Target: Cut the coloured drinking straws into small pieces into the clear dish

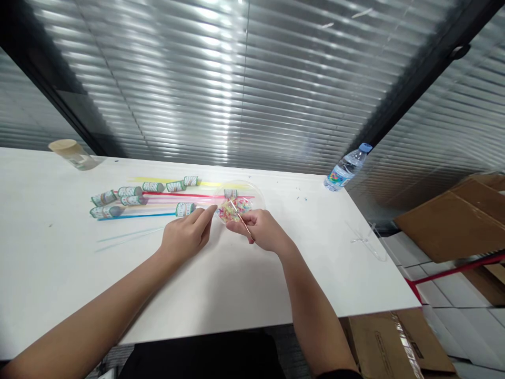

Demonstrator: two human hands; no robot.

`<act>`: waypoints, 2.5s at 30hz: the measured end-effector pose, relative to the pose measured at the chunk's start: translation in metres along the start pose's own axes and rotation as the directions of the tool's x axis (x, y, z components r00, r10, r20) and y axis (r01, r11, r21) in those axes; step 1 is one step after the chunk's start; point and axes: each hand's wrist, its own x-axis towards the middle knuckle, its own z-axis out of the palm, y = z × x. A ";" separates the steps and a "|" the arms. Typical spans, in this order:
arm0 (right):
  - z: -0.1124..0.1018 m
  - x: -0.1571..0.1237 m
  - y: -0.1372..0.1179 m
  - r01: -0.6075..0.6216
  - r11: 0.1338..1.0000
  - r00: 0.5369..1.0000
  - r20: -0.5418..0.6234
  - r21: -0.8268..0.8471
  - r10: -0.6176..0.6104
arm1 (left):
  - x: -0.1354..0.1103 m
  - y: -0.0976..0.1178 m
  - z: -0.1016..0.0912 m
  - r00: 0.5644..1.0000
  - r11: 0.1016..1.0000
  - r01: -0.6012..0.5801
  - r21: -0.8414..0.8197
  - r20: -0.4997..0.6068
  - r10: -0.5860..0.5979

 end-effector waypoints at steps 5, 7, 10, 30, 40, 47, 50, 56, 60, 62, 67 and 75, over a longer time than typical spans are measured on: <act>0.000 0.000 0.000 -0.018 1.000 1.000 -0.005 -0.004 0.018 | -0.001 0.000 0.001 1.000 1.000 -0.004 -0.016 -0.012 0.004; 0.000 0.000 -0.001 -0.014 1.000 1.000 -0.006 0.003 0.014 | -0.002 -0.001 0.002 1.000 1.000 0.004 -0.019 0.002 -0.004; -0.001 0.000 -0.003 -0.005 1.000 1.000 0.002 0.017 0.005 | -0.002 -0.001 0.003 0.998 0.999 0.027 -0.023 0.053 -0.026; -0.008 0.003 0.005 -0.108 0.994 0.992 -0.060 0.028 0.110 | -0.002 -0.003 0.007 0.986 0.993 0.120 0.003 0.118 -0.120; -0.007 0.001 0.004 -0.009 0.996 0.999 -0.036 0.094 0.013 | -0.002 -0.002 0.006 0.981 0.989 0.142 -0.028 0.137 -0.137; -0.005 0.002 0.005 -0.009 0.991 1.000 0.029 0.137 0.005 | -0.003 -0.003 0.009 0.984 0.990 0.135 -0.042 0.119 -0.129; -0.004 0.003 0.006 -0.005 0.986 0.999 0.048 0.165 -0.003 | -0.004 -0.003 0.010 0.991 0.995 0.101 -0.026 0.094 -0.098; -0.004 0.001 0.003 -0.031 0.994 0.999 0.012 0.100 0.030 | -0.003 -0.003 0.008 0.984 0.991 0.134 -0.006 0.117 -0.133; -0.004 -0.001 0.001 -0.030 0.999 0.999 0.037 0.041 0.029 | -0.003 -0.003 0.007 0.981 0.990 0.138 -0.011 0.140 -0.135; -0.003 -0.001 0.000 -0.032 0.999 0.999 0.036 0.031 0.031 | -0.002 -0.002 0.007 0.984 0.992 0.127 -0.029 0.130 -0.122; -0.003 0.000 0.000 -0.050 0.998 0.998 0.026 0.032 0.049 | -0.002 -0.002 0.007 0.988 0.994 0.103 -0.023 0.114 -0.100; -0.003 0.000 -0.002 -0.033 0.999 0.999 0.000 0.025 0.033 | -0.002 -0.002 0.006 0.992 0.997 0.078 0.019 0.097 -0.079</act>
